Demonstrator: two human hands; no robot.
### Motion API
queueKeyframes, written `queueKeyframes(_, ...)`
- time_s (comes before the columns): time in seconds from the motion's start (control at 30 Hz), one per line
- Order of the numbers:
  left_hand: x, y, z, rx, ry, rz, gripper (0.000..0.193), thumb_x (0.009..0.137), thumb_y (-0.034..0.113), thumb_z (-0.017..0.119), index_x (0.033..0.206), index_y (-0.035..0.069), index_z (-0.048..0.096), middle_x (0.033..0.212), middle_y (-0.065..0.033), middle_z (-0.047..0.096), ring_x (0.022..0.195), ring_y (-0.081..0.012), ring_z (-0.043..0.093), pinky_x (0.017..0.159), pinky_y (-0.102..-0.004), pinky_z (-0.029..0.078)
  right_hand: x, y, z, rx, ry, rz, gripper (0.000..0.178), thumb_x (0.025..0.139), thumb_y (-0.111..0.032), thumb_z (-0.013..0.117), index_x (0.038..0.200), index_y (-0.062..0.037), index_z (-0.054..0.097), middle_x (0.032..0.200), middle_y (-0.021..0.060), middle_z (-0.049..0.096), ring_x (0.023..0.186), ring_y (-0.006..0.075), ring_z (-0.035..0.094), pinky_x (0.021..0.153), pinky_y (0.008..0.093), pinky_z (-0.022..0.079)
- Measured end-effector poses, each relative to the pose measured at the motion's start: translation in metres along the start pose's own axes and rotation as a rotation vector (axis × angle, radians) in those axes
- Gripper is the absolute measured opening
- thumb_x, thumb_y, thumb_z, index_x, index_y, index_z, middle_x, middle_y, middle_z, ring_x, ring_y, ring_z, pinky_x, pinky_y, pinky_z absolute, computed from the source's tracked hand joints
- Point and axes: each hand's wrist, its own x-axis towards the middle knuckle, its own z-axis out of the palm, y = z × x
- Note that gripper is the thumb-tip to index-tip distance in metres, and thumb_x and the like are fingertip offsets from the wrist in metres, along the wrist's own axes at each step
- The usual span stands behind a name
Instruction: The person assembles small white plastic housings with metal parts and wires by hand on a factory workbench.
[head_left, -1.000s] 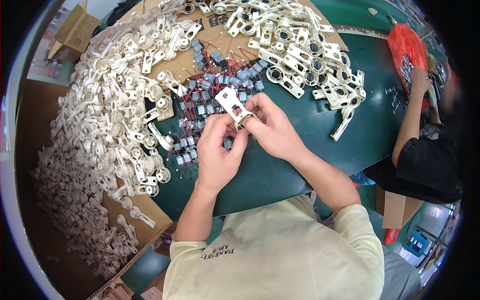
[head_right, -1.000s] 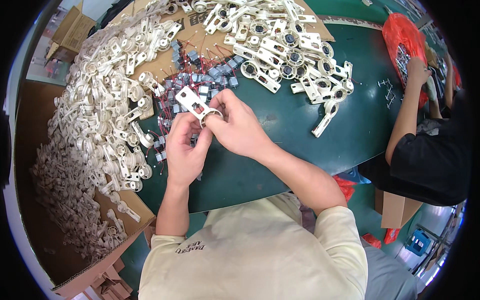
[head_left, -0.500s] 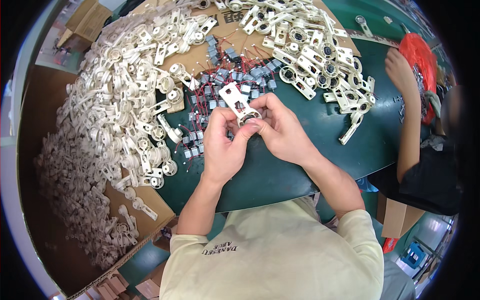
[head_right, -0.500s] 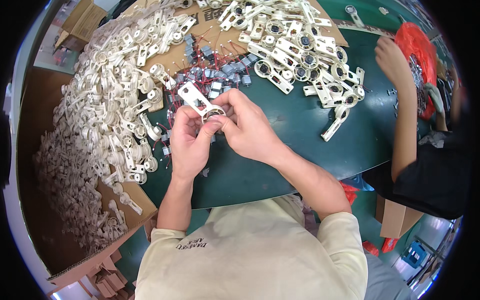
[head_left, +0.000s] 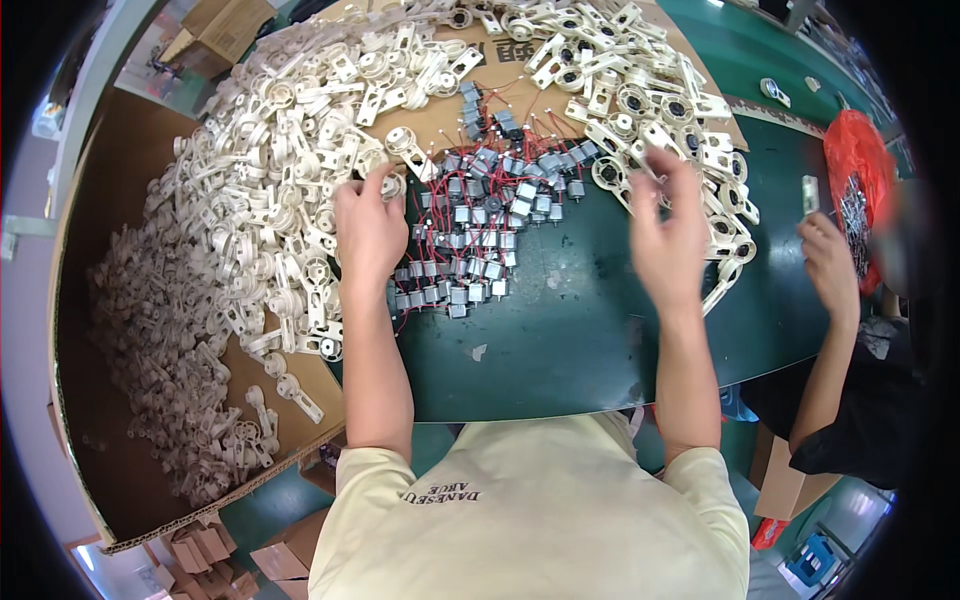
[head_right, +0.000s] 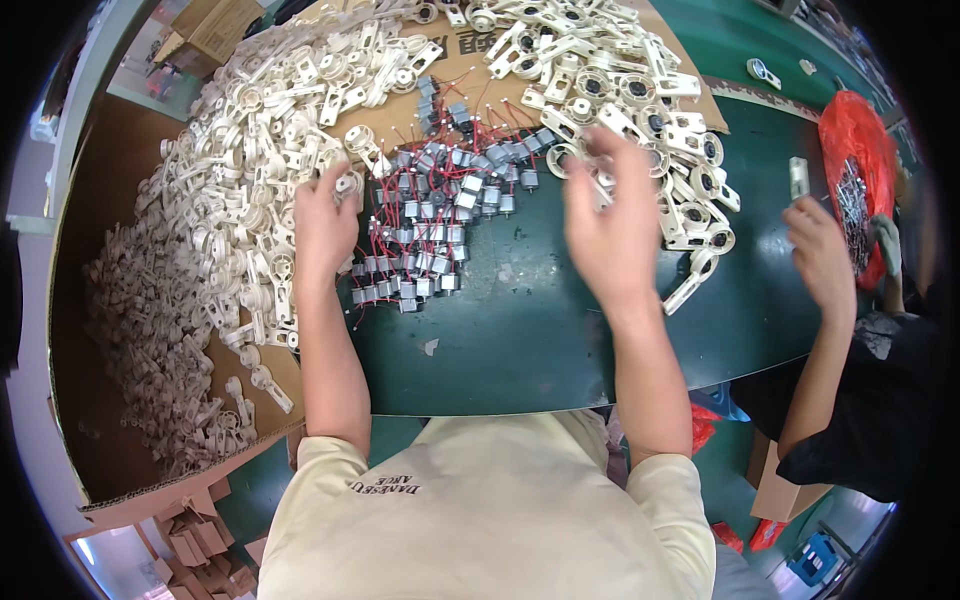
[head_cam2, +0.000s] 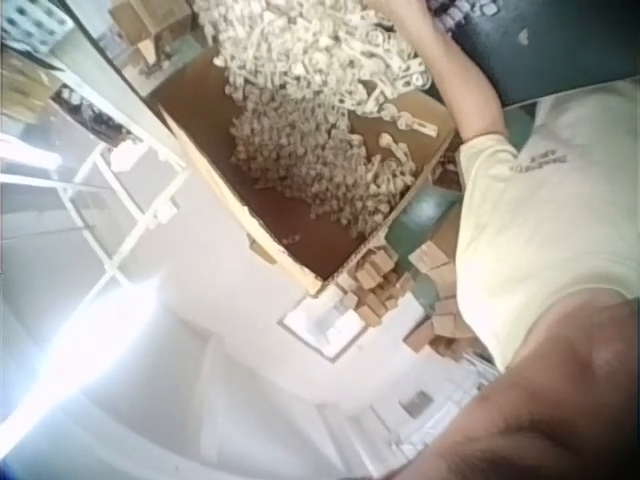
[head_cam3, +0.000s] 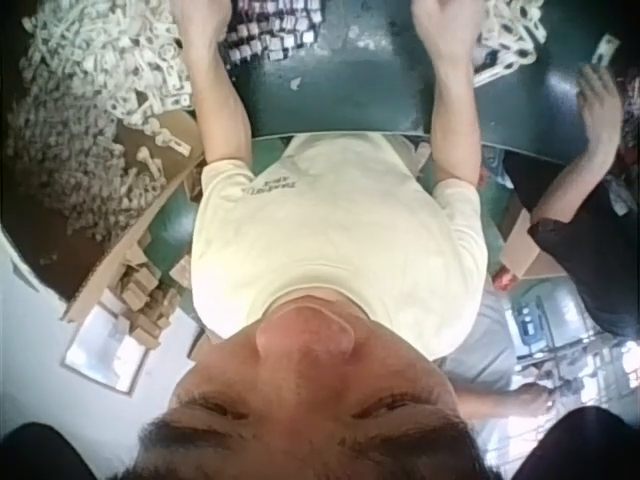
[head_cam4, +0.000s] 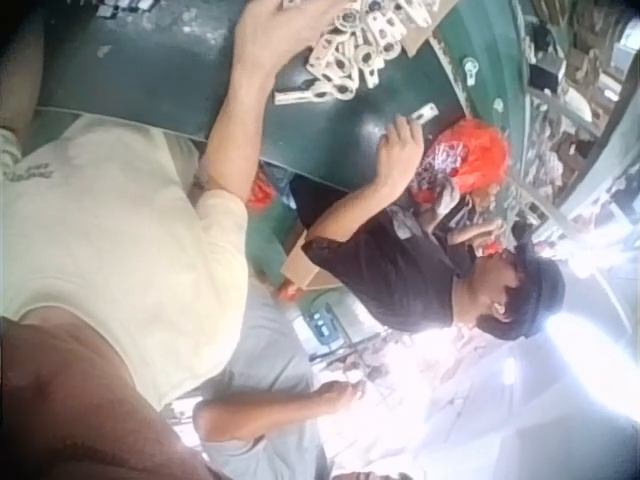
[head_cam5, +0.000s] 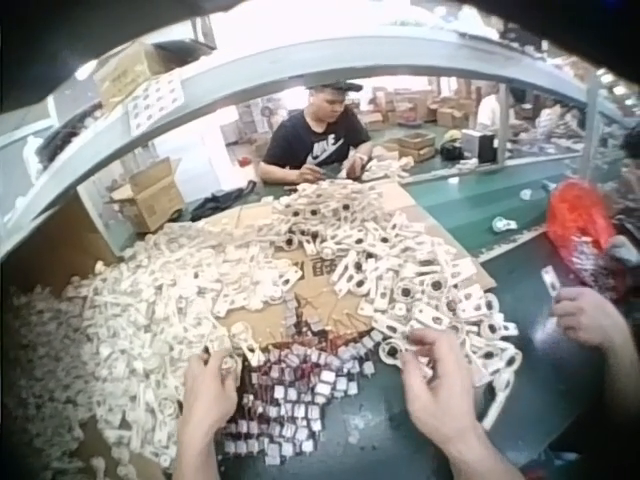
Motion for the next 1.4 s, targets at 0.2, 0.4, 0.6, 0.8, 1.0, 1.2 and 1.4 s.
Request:
queueKeyframes(0.2, -0.004, 0.016, -0.003, 0.121, -0.132, 0.019, 0.028, 0.082, 0.014, 0.069, 0.104, 0.003, 0.057, 0.104, -0.0201, 0.059, 0.100, -0.0384, 0.055, 0.086, -0.0452, 0.045, -0.032, 0.015, 0.036, -0.239, -0.417, -0.163, 0.032, 0.083, -0.014, 0.069, 0.113, -0.0056, 0.059, 0.104, 0.0158, 0.057, 0.093, 0.0332, 0.059, 0.080, 0.0424, 0.049)
queueKeyframes(0.4, -0.021, 0.034, -0.045, -0.302, -0.150, -0.230, 0.029, 0.086, 0.012, 0.064, 0.112, -0.001, 0.058, 0.108, -0.0191, 0.063, 0.087, -0.0300, 0.065, 0.079, -0.0389, 0.050, -0.018, 0.011, 0.039, -0.319, -0.560, -0.036, 0.031, 0.082, -0.019, 0.071, 0.105, -0.0035, 0.057, 0.102, 0.0166, 0.058, 0.082, 0.0339, 0.061, 0.074, 0.0426, 0.051)
queueKeyframes(0.6, -0.032, 0.012, -0.024, -0.161, -0.149, -0.019, 0.036, 0.085, 0.021, 0.068, 0.113, 0.000, 0.062, 0.118, -0.0166, 0.060, 0.104, -0.0353, 0.060, 0.089, -0.0410, 0.047, -0.011, 0.004, 0.015, 0.164, -0.427, 0.321, 0.020, 0.089, -0.017, 0.063, 0.101, -0.0013, 0.062, 0.070, 0.0006, 0.058, 0.063, 0.0081, 0.056, 0.060, 0.0250, 0.047)
queueKeyframes(0.8, -0.031, 0.014, -0.029, -0.049, -0.213, -0.047, 0.042, 0.082, 0.021, 0.072, 0.116, 0.000, 0.061, 0.107, -0.0156, 0.065, 0.087, -0.0319, 0.065, 0.080, -0.0393, 0.050, -0.008, -0.009, 0.000, 0.707, -0.505, 0.502, 0.020, 0.095, -0.014, 0.056, 0.109, 0.0006, 0.059, 0.082, 0.0047, 0.062, 0.069, 0.0089, 0.058, 0.062, 0.0234, 0.048)
queueKeyframes(1.0, -0.034, 0.018, -0.053, -1.001, -0.333, -0.345, 0.041, 0.092, 0.011, 0.062, 0.130, 0.001, 0.049, 0.114, -0.0130, 0.061, 0.055, -0.0089, 0.057, 0.043, -0.0199, 0.044, -0.015, -0.011, 0.005, 0.788, -0.618, 0.508, 0.028, 0.094, -0.007, 0.060, 0.118, 0.0026, 0.050, 0.090, 0.0082, 0.065, 0.081, 0.0147, 0.065, 0.070, 0.0262, 0.052)
queueKeyframes(1.2, -0.039, 0.049, -0.035, -1.805, -0.463, -0.371, 0.045, 0.096, 0.005, 0.050, 0.139, 0.003, 0.036, 0.126, -0.0202, 0.056, 0.092, -0.0298, 0.068, 0.078, -0.0349, 0.059, -0.028, -0.030, 0.008, 0.802, -0.772, 0.446, 0.022, 0.094, -0.007, 0.059, 0.113, 0.0023, 0.054, 0.093, 0.0081, 0.068, 0.081, 0.0116, 0.065, 0.069, 0.0255, 0.052)
queueKeyframes(1.4, -0.047, 0.047, -0.017, -1.895, -0.644, -0.256, 0.042, 0.099, 0.017, 0.051, 0.135, 0.001, 0.037, 0.122, -0.0233, 0.058, 0.110, -0.0332, 0.061, 0.091, -0.0420, 0.054, -0.037, -0.033, 0.013, 0.767, -0.795, 0.398, 0.019, 0.091, -0.006, 0.065, 0.106, 0.0024, 0.057, 0.082, 0.0044, 0.067, 0.073, 0.0071, 0.064, 0.063, 0.0227, 0.051)
